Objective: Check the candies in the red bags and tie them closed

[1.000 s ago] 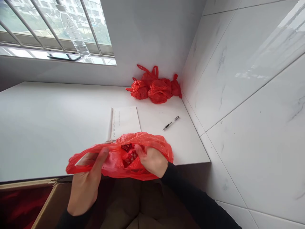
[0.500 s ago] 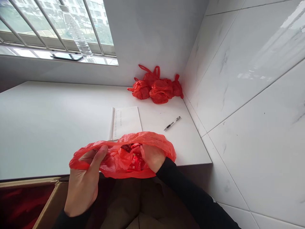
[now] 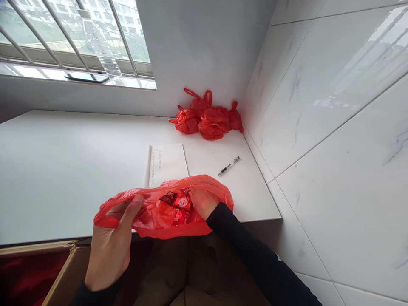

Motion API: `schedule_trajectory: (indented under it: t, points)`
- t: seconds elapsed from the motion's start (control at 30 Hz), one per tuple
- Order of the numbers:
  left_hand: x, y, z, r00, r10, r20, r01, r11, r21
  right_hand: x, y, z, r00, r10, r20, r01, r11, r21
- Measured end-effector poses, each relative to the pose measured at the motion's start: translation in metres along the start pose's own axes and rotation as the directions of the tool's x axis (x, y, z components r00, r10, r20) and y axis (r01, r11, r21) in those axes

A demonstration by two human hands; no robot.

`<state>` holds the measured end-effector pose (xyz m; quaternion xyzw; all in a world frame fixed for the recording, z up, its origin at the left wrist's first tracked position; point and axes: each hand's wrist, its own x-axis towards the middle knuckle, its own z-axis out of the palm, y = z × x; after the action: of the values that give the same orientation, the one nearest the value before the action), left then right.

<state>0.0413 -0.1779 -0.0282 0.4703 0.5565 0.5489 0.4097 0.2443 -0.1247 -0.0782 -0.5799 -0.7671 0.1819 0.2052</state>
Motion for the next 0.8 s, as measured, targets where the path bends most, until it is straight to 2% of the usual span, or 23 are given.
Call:
schedule_trajectory:
  t: [0.1, 0.2, 0.37, 0.53, 0.7, 0.8]
  points:
    - [-0.001, -0.001, -0.001, 1.0, -0.011, 0.009, 0.011, 1.0, 0.001, -0.002, 0.005, 0.006, 0.999, -0.031, -0.016, 0.031, 0.999, -0.012]
    - [0.0, -0.001, -0.002, 1.0, -0.022, -0.001, 0.022, 1.0, 0.0, -0.009, 0.002, 0.001, 0.997, -0.075, -0.016, 0.075, 0.997, 0.028]
    - [0.002, -0.001, -0.001, 0.999, -0.051, -0.011, 0.051, 0.998, -0.04, -0.016, -0.017, -0.018, 0.991, 0.106, -0.077, -0.097, 0.988, 0.117]
    - [0.003, 0.001, 0.0, 0.999, -0.032, -0.016, 0.031, 0.999, -0.028, -0.018, -0.027, -0.026, 0.984, 0.166, -0.063, -0.156, 0.978, 0.138]
    - [0.003, 0.004, 0.001, 1.0, -0.017, -0.026, 0.016, 0.999, -0.034, -0.025, -0.02, -0.019, 0.985, 0.13, -0.116, -0.125, 0.991, 0.052]
    - [0.003, 0.006, 0.001, 0.999, -0.036, -0.031, 0.034, 0.998, -0.051, -0.026, -0.022, -0.016, 0.989, 0.133, -0.064, -0.136, 0.99, -0.046]
